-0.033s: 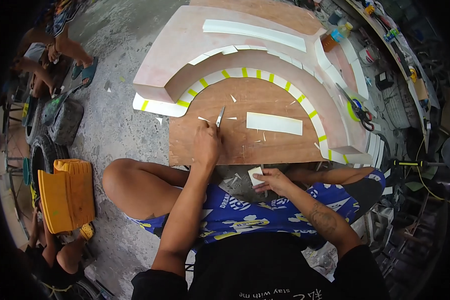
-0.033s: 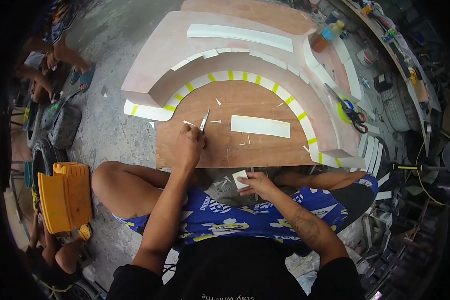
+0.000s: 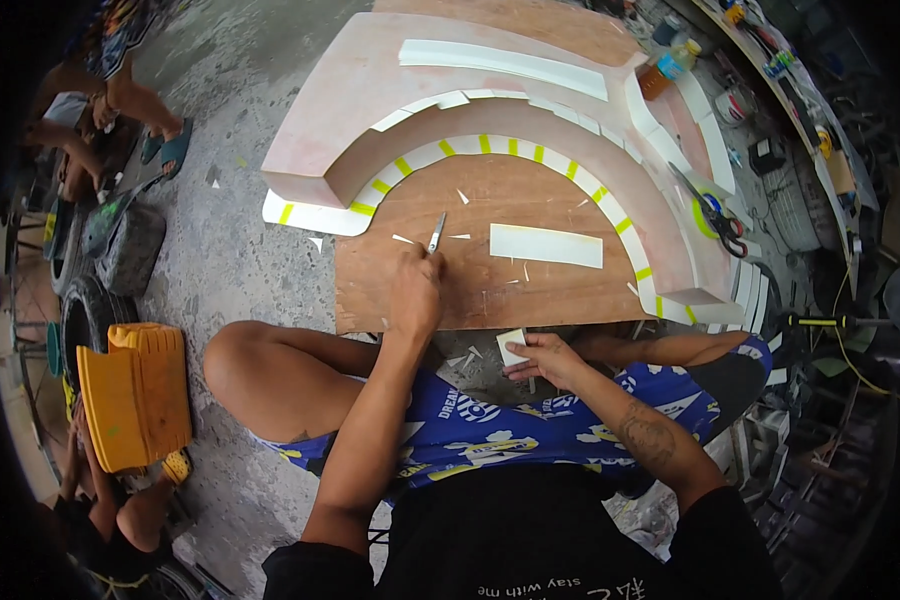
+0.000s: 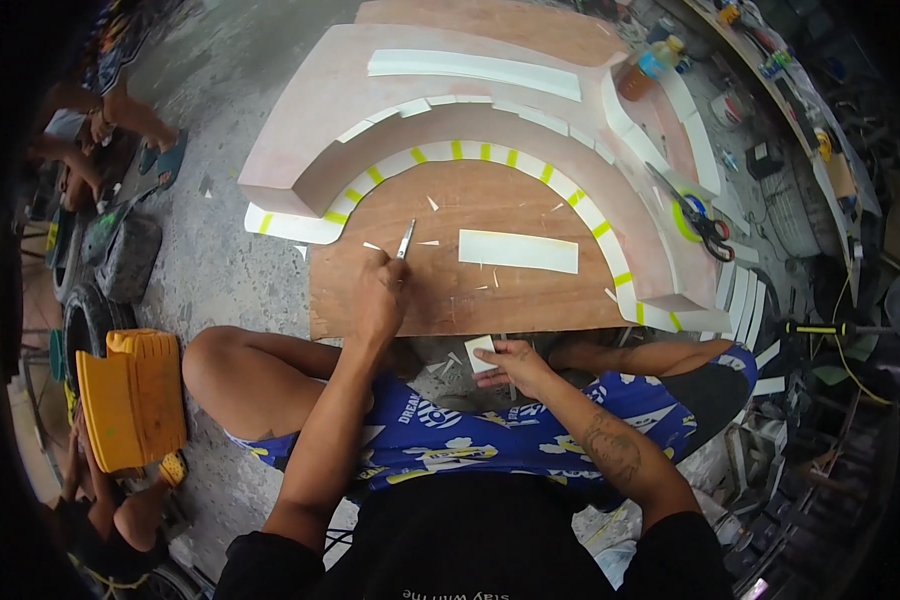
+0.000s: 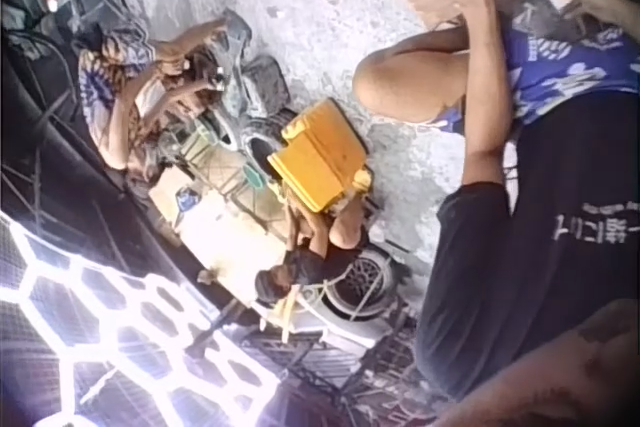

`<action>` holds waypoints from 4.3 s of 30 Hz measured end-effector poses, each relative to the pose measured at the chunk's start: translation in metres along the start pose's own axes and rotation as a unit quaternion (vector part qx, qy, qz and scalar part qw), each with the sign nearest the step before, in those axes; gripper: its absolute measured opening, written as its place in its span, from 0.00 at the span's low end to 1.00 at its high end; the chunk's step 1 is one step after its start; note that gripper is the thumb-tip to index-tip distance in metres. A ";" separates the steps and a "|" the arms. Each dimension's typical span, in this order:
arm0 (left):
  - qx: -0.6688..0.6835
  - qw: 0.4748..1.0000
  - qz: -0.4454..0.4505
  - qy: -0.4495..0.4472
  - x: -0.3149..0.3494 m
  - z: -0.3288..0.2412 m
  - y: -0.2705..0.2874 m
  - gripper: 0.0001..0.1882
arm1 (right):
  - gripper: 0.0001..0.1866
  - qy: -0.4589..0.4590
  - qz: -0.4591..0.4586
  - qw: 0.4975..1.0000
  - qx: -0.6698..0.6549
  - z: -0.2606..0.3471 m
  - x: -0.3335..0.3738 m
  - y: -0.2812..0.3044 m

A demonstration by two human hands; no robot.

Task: Cutting and gluing foam strips to assemble a curved model structure.

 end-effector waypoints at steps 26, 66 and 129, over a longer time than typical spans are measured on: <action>0.001 0.942 0.178 -0.284 0.059 -0.045 -0.055 0.12 | 0.14 0.023 0.049 0.993 -0.107 -0.001 -0.015 0.003; -0.015 0.905 0.222 -0.363 0.060 -0.024 -0.063 0.13 | 0.06 0.565 -0.117 0.656 0.486 0.042 0.001 0.004; 0.588 0.688 -0.368 0.214 -0.116 0.038 0.004 0.09 | 0.12 0.239 -0.015 0.968 -0.080 0.249 -0.088 -0.186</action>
Point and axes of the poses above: each hand's wrist, its own x-axis away from the middle knuckle, its own y-axis out of the back of the hand, z = x × y, the point moved 3 cm from there along -x, towards the middle knuckle, and after that the axes turned 9 degrees about -z, right-handed, at the moved point
